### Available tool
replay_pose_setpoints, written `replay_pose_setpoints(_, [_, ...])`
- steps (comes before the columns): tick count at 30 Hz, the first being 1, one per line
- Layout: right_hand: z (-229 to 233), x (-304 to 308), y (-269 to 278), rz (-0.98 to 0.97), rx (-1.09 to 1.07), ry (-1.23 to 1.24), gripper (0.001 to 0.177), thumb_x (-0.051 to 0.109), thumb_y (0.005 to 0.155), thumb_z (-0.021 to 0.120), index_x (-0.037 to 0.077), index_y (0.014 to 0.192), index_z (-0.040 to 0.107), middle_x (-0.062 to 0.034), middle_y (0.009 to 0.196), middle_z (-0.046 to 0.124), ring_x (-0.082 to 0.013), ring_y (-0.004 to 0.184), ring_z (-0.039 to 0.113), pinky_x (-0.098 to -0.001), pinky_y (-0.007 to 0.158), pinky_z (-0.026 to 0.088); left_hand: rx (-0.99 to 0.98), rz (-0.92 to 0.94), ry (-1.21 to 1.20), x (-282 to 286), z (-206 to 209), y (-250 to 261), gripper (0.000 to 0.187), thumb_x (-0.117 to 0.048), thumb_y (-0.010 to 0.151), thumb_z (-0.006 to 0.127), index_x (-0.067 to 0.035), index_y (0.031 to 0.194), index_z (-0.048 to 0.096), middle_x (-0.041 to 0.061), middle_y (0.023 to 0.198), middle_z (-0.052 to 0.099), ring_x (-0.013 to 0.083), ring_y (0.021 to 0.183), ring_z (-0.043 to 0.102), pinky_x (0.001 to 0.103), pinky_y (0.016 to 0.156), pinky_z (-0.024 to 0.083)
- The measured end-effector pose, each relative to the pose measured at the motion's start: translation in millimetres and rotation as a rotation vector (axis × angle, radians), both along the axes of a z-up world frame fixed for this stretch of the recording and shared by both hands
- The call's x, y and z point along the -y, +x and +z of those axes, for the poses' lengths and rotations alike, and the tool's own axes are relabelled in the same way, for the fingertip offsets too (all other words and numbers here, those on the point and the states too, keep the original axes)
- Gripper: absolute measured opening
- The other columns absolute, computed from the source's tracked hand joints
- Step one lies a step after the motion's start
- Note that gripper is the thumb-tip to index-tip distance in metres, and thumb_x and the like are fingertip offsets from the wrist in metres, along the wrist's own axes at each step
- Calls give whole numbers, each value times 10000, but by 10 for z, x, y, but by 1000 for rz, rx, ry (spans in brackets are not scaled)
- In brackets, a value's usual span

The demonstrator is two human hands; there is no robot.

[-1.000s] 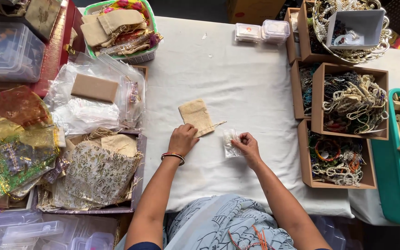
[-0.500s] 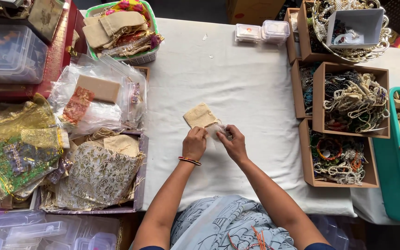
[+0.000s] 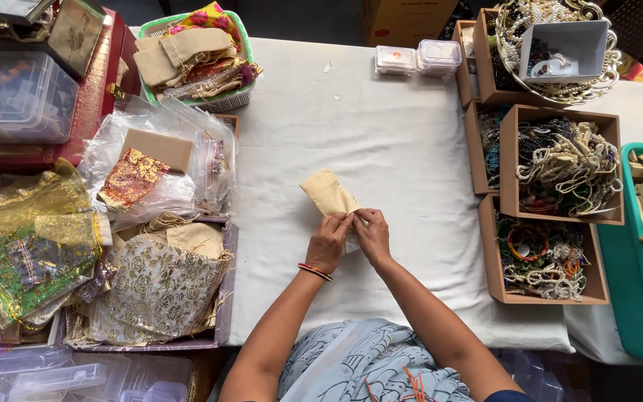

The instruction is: The person lays a beaded necklace on a white tablecloth, folds it, and places it into a small plastic bag. They then wrap the bag in a small cloth pouch, fold the pouch, and place it into a clear plastic container. The process is repeated with a second necklace.

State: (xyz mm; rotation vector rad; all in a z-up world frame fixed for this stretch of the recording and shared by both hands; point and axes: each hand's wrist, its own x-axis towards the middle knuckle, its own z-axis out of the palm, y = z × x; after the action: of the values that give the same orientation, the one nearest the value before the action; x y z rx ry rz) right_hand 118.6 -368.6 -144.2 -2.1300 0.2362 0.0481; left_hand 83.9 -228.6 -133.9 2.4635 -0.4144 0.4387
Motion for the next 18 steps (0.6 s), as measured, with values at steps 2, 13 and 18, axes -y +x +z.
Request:
replay_pose_setpoints(2, [-131, 20, -20, 29, -33, 121, 185, 188, 953, 667, 89, 1085, 752, -75, 1173, 614, -243, 1038, 651, -378, 853, 552, -27, 0, -40, 29, -1, -21, 537, 42, 820, 679, -87, 1341, 664, 59, 1230, 661, 264, 1114, 624, 365, 921, 565])
replay_pose_setpoints(13, [-52, 48, -41, -89, 99, 211, 244, 112, 835, 779, 18, 893, 562, 17, 793, 695, -84, 746, 681, -274, 691, 581, -88, 8, -208, 53, 95, -70, 460, 87, 780, 682, -128, 1186, 712, 13, 1168, 685, 252, 1076, 631, 360, 912, 561])
replay_pose_setpoints(18, [-482, 147, 66, -351, -103, 420, 410, 31, 791, 812, 14, 1017, 471, -7, 824, 520, -121, 719, 483, -278, 619, 474, -126, 59, -258, 78, -51, -86, 273, 48, 795, 685, -120, 1011, 688, 13, 1059, 692, 254, 1024, 641, 379, 893, 562])
